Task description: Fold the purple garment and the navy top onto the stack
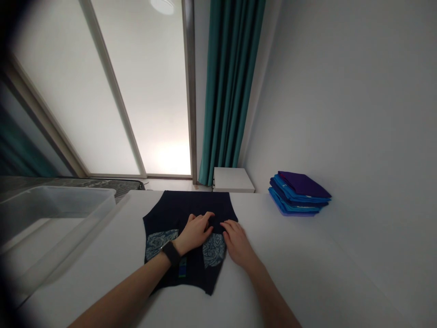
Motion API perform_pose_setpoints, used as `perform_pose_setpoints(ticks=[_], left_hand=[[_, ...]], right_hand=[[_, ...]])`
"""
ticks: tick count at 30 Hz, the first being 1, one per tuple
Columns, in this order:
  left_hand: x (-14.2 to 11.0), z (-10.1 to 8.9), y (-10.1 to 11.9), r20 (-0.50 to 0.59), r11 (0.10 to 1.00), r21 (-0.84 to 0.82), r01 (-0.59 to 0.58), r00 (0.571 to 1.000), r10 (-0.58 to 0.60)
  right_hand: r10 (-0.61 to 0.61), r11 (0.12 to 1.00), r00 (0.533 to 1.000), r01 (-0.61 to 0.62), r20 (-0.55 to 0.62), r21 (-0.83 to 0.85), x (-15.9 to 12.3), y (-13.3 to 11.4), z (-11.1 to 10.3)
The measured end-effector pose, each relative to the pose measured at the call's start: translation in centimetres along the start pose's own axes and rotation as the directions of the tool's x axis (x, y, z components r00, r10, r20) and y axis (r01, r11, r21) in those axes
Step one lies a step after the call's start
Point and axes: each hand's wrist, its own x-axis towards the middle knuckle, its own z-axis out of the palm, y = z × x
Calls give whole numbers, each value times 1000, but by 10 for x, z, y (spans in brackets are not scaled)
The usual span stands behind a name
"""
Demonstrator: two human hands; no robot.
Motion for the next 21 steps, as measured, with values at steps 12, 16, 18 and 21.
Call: perform_pose_setpoints(ticks=[12,16,18,21], left_hand=[[-2,1,-4,-37,982,157,-106,993,113],[-5,-11,6,-72,962,256,-99,990,121],[-10,-17,17,-107,960,263,-97,986,129],[-24,-12,37,-124,963,208,-174,972,202]], right_hand=[[5,999,999,-8,-54,-50,0,-2,5],[48,998,988,-41,-144,50,5,5,-4],[46,997,983,-33,-179,74,7,7,-8],[6,995,985,12,-173,102,8,7,-10]])
